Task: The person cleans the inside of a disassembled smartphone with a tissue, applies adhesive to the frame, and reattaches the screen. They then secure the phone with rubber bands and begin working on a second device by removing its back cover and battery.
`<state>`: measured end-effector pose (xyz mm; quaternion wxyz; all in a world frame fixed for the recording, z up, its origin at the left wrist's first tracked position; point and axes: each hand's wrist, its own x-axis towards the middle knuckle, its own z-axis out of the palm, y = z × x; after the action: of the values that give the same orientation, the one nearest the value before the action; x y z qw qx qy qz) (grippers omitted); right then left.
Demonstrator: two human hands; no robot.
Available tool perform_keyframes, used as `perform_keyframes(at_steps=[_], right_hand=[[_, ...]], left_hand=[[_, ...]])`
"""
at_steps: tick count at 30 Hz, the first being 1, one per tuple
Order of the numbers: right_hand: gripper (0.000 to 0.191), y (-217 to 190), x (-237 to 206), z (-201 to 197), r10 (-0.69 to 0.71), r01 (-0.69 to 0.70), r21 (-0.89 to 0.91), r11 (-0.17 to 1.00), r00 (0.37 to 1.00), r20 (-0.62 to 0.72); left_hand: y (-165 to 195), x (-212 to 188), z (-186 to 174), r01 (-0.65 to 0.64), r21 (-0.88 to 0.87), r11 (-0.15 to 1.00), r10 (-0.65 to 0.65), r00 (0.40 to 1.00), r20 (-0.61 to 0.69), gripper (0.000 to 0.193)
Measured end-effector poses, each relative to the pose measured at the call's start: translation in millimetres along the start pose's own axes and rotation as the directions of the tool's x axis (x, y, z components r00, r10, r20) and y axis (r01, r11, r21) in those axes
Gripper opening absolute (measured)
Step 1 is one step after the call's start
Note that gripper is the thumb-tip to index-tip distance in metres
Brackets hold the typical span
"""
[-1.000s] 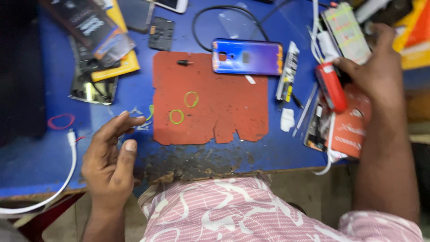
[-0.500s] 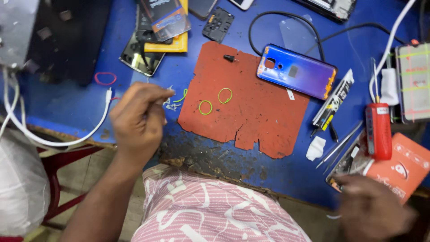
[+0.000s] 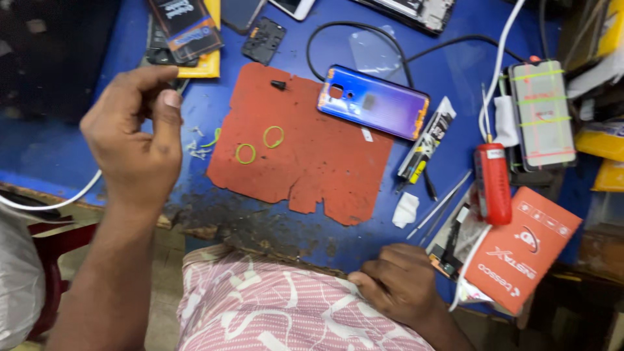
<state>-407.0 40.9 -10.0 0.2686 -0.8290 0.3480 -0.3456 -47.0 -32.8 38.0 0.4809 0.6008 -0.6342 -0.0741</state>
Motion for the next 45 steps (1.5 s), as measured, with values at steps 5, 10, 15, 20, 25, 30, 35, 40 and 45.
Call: perform_keyframes(at_steps=[5,10,15,20,25,30,35,40,45], right_hand=[[0.02,0.6,2.4,-5.8,0.02,-0.022,0.095,0.995,0.999,0.028],[0.019,3.4,-0.1,-4.5,0.044,-0.05,0.126,0.991,0.998,0.047],[0.02,2.2,1.4,-1.0,0.127,-0.127,0.053,0.99,0.992,0.005],[0.018,-2.0,7.9,4.4,0.167,-0.166,0.031,0.986,0.985,-0.03],[0.017,-3.5,12.3,7.5,0.21,-0.21,0.041,0.977,0.978,-0.009],[0.016,-5.1,12.3,7.2,0.241,-0.241,0.042,0.97,0.97,-0.003],[0.015,-5.1,12.1,6.1,0.218,-0.217,0.027,0.976,0.976,-0.011],[0.015,-5.0,11.4,6.6,0.23,-0.23,0.04,0.972,0.973,-0.01],[0.016,-5.3,9.9,9.2,0.246,-0.246,0.008,0.969,0.969,-0.021]], left_hand=[[4.6,6.4,6.3,-0.158,0.063,0.985,0.153,0.986,0.068,0.017],[-3.5,32.8,11.2,-0.212,0.154,0.965,0.195,0.974,0.119,0.031],[-32.9,58.0,15.6,-0.184,0.425,0.887,0.156,0.983,0.098,0.045],[-85.5,77.5,27.0,-0.016,0.615,0.789,-0.023,0.998,0.056,0.055],[-120.8,95.0,54.4,-0.012,0.697,0.717,-0.067,0.994,0.087,0.069],[-126.0,102.4,71.0,0.027,0.632,0.775,-0.098,0.992,0.077,0.076],[-125.1,105.0,73.5,0.048,0.648,0.76,-0.161,0.98,0.117,0.067],[-125.7,102.9,67.7,-0.151,0.719,0.679,0.071,0.988,0.14,0.046],[-103.4,108.6,45.6,-0.033,0.652,0.757,-0.116,0.976,0.184,0.034]])
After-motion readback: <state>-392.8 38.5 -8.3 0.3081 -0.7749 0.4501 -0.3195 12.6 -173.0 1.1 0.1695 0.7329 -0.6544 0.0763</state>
